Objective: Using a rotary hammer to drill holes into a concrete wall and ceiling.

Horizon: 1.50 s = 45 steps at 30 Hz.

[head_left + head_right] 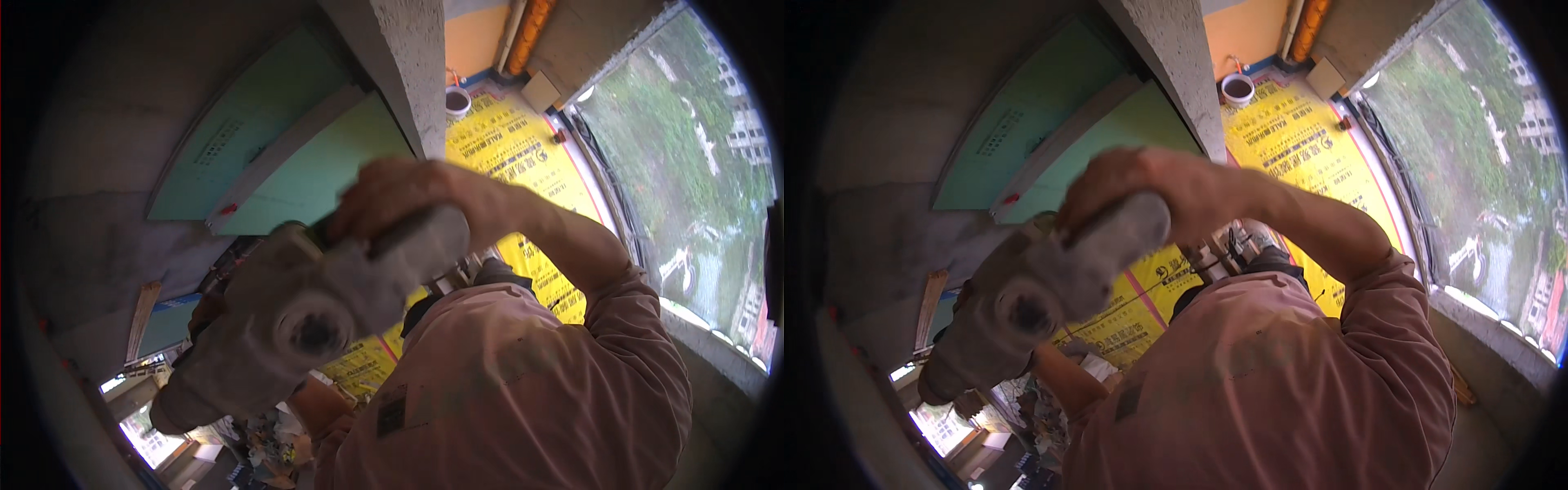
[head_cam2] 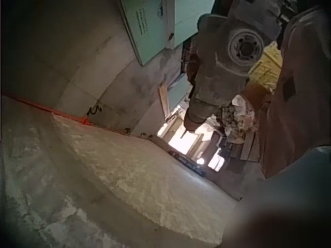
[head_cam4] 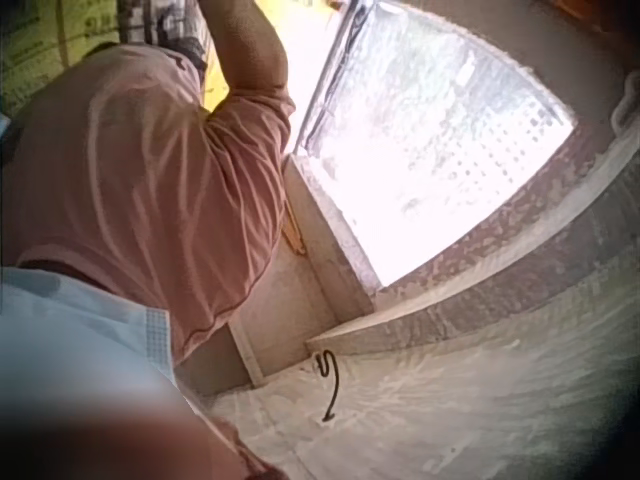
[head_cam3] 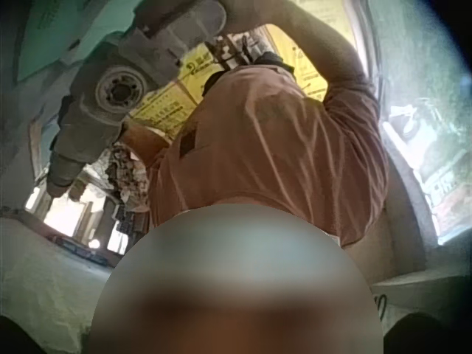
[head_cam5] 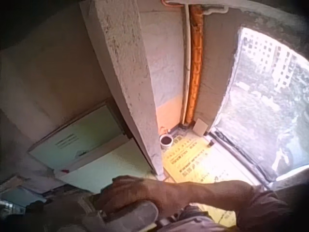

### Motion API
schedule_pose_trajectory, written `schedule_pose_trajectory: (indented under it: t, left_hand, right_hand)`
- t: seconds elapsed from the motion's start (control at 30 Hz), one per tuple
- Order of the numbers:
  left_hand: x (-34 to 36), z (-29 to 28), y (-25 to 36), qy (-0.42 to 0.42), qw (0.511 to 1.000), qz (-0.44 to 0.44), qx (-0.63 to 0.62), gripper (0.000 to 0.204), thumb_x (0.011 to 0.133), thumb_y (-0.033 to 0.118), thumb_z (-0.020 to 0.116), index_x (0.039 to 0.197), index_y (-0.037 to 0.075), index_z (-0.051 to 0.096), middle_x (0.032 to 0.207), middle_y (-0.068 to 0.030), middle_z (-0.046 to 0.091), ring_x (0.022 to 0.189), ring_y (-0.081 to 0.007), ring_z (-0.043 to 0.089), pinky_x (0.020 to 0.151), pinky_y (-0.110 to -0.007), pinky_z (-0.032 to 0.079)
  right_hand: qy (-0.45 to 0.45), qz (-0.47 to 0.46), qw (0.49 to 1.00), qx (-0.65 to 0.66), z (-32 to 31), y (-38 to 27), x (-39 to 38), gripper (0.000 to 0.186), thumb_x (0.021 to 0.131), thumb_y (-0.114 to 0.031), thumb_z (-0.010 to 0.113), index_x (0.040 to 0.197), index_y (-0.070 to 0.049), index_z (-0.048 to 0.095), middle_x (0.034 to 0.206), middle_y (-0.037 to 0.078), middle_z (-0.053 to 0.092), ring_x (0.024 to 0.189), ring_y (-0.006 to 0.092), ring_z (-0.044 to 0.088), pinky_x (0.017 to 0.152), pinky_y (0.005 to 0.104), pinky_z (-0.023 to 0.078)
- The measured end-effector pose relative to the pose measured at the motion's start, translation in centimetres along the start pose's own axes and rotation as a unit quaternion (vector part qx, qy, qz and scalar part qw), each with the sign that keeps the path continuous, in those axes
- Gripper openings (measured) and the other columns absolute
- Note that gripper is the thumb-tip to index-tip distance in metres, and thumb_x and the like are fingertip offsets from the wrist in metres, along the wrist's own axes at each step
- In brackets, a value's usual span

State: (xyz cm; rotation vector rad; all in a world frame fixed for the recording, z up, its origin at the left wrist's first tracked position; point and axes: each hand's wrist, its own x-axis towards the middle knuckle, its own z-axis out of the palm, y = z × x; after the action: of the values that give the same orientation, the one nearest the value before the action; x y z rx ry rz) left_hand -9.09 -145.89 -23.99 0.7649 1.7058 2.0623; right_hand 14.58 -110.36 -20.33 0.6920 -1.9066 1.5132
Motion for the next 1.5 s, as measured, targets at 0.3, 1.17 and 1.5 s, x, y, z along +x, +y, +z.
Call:
schedule_pose_trajectory:
  t: [0.3,1.17,1.5]
  left_hand:
    - [5.2,10.0,5.1,-0.097,0.987,-0.131,0.001,0.029,0.105,0.027,0.048,0.111,0.004,0.064,0.121,-0.0121,0.065,0.114,-0.0185,0.062,0.105,-0.037,0.047]
    - [7.2,17.6,-28.1,-0.217,0.951,-0.204,-0.089,0.024,0.096,0.015,0.070,0.115,0.006,0.059,0.113,-0.0063,0.061,0.102,-0.0205,0.061,0.093,-0.030,0.049]
    - [-0.5,28.1,-31.0,-0.290,0.933,-0.122,-0.174,0.019,0.098,0.014,0.064,0.112,0.003,0.057,0.118,-0.0116,0.060,0.108,-0.0162,0.058,0.098,-0.028,0.047]
  right_hand:
    - [-0.083,0.004,0.997,-0.001,-3.8,-9.2,0.6,0.049,0.084,-0.029,0.079,0.120,0.003,0.067,0.110,0.024,0.071,0.103,0.0395,0.069,0.089,0.0454,0.054]
    - [0.087,0.379,0.893,-0.228,-2.1,-5.9,-20.7,0.049,0.076,0.000,0.080,0.123,0.001,0.066,0.132,0.020,0.066,0.124,0.0372,0.063,0.106,0.0415,0.049]
    - [0.238,0.429,0.855,-0.170,-0.9,-10.9,-31.1,0.071,0.072,-0.013,0.091,0.135,-0.002,0.060,0.132,0.021,0.066,0.123,0.0320,0.064,0.104,0.0402,0.049]
